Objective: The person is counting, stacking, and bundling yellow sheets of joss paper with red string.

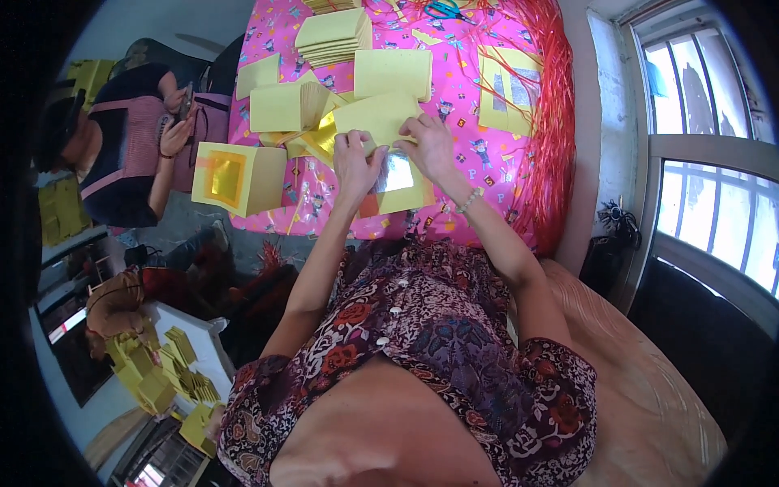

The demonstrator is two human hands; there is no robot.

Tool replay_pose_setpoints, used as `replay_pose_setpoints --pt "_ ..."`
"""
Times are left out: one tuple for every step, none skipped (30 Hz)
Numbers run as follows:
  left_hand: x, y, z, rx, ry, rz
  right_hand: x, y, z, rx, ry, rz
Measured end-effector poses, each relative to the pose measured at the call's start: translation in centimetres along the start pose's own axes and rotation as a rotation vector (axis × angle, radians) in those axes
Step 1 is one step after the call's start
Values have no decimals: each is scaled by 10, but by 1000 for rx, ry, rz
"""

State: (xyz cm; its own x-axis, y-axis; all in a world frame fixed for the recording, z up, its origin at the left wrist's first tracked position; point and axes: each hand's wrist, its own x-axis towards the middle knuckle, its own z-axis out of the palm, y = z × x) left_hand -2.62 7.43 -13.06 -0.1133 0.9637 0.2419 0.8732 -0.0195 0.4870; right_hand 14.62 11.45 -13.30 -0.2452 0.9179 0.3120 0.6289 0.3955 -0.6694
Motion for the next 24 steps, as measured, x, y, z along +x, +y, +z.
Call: replay_pose_setpoints --pt "0 1 0 -4 -5 -2 0 1 2 -67 -33 -24" --pt "1 2 0 -7 -10 -3 1 3 2 -68 -31 -23" --pt "0 3 0 -6 -8 -8 2 1 1 -99 -58 -7" --pt "0 4 1 7 -2 0 2 0 1 -130 -84 9" --pt "0 4 1 20 4 7 2 -2 0 -129 -88 7" --pt "0 3 1 21 6 5 6 -8 -4 -178 -99 -26" --pt "-1 2 0 13 3 -1 8 -12 -5 -226 -110 -58" --pt "-2 2 -1 6 0 -8 9 -11 -3 -224 -112 -61" --pt "-1 2 -1 6 -1 -7 10 -9 -2 -184 -97 -110" --pt "0 1 -1 -16 -2 -3 11 -8 0 -144 -82 -159" --pt "0 1 -2 -38 -3 1 11 -6 0 -144 -83 -157" --pt "0 1 -2 -38 -4 -1 12 -4 -1 -90 -148 -99" --pt "0 1 -3 -85 -16 -6 13 -2 -1 -36 -214 -40" --pt "0 0 -4 -132 -28 -12 13 0 -1 -36 -216 -38" --pt "-1 -4 -5 -132 -31 -14 14 0 -2 -33 -233 -33" --pt "-2 -8 -6 -168 -41 -44 15 0 -2 -30 -251 -28" --pt "-3 -13 -8 -203 -51 -75 15 0 -3 -29 -253 -23" --pt "-4 -20 -8 -203 -56 -76 16 0 -3 -34 -262 -21" --pt "-7 -30 -8 -254 -59 -128 16 1 -4 -38 -273 -20" --pt "-9 -40 -8 -305 -61 -180 16 1 -3 -37 -275 -16" --pt "-9 -51 -9 -304 -65 -183 16 2 -3 -36 -279 -22" --pt "-7 -60 -11 -512 -178 -307 17 2 -2 -34 -283 -28" --pt "-6 -67 -11 -720 -292 -431 17 2 -2 -32 -284 -25" --pt "-5 -68 -11 -799 -273 -424 17 3 -2 -30 -301 -9"
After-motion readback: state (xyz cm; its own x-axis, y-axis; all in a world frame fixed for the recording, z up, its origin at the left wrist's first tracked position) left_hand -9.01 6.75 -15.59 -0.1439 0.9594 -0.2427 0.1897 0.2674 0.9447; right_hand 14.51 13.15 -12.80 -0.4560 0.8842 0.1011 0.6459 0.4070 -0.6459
